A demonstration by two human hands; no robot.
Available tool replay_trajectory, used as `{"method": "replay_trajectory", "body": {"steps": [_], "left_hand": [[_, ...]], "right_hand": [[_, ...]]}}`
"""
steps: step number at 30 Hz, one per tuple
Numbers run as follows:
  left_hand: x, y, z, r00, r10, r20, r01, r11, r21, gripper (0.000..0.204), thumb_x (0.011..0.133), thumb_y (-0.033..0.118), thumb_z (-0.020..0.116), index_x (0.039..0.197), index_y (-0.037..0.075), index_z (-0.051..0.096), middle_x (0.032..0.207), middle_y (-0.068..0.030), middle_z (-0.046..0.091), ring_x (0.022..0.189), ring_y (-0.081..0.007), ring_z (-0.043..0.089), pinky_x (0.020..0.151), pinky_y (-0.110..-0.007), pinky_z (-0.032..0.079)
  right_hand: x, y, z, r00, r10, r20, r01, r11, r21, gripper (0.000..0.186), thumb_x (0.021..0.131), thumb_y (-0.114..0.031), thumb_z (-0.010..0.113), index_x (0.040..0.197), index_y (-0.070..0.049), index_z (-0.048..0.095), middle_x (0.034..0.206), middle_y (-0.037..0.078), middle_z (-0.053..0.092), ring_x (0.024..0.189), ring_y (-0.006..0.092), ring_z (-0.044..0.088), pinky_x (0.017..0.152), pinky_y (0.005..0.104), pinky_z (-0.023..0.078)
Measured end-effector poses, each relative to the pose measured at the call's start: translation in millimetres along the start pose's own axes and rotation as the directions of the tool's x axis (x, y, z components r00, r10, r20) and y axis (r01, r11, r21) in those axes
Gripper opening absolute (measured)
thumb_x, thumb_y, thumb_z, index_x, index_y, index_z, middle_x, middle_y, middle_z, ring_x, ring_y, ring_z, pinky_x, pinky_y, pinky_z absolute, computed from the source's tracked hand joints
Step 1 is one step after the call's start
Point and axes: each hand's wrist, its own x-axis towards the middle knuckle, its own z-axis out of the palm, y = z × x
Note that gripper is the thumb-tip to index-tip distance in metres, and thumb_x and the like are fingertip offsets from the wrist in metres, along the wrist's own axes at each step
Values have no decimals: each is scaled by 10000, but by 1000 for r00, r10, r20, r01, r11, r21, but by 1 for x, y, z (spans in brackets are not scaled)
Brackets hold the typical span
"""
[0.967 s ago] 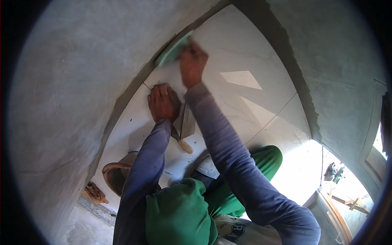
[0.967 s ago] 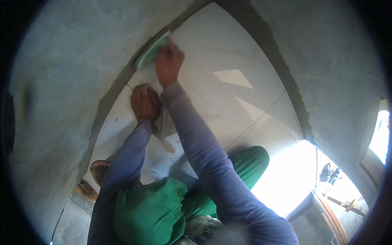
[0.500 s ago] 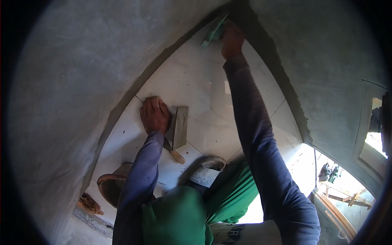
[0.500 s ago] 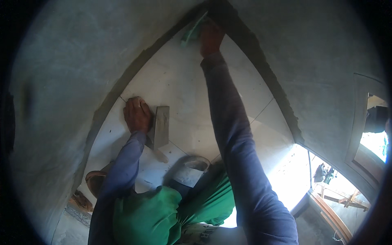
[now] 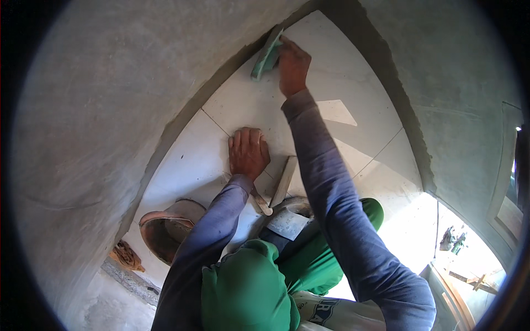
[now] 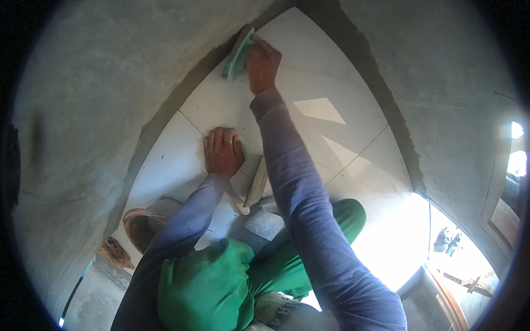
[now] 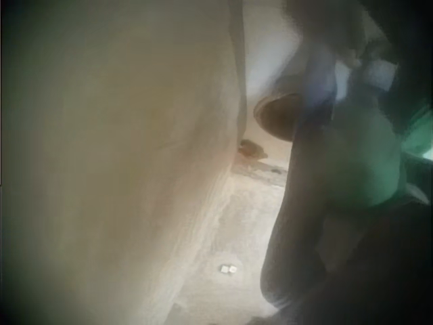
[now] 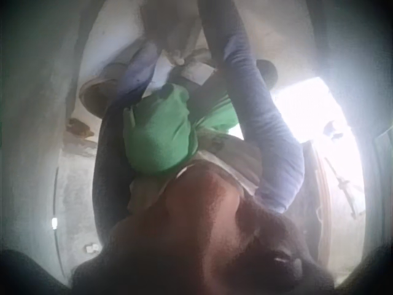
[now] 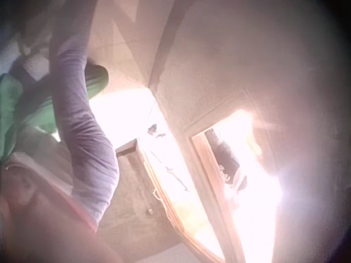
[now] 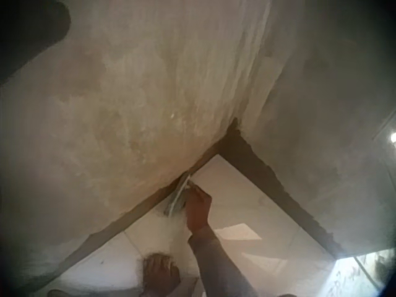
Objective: The person applies grout to the junction of a wall and tiled floor using a small trowel and smooths the material with a rectangular sponge float. They take material from a bucket and wipe the tool along the corner multiple times.
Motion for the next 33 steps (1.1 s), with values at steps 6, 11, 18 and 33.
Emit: {"method": "replay_trajectory", "body": {"steps": [6,11,18,33], "left_hand": [[-4,-7,-3,996,87,-9,-86,994,69,225,927,227,608,1071,54,612,1031,-142,572,1038,-361,546,892,-497,425],[-11,-8,21,974,-197,115,228,827,-514,149,899,176,615,972,54,569,948,-136,550,921,-329,551,842,-432,443],[-9,-10,10,995,-59,86,64,996,-56,127,963,202,551,949,76,569,948,-143,561,923,-310,572,847,-421,462],[-11,-66,56,892,374,-254,-272,893,358,295,1026,246,489,1096,-10,618,1135,-202,628,1079,-414,614,942,-511,490]], "right_hand": [[-83,-14,55,971,215,-106,-216,976,3,350,938,-82,583,1226,56,728,748,-24,600,652,53,491,581,236,408],[-135,6,89,993,68,-101,-77,993,-86,351,957,-132,584,1214,58,729,735,-15,608,663,54,507,584,242,418],[-197,-38,109,846,516,137,-491,852,-179,396,945,-191,594,1244,36,723,751,2,657,640,88,546,618,252,459],[-219,-203,-141,909,417,0,-406,887,221,277,952,-139,541,1116,-23,732,895,-18,649,790,79,547,667,270,458]]}}
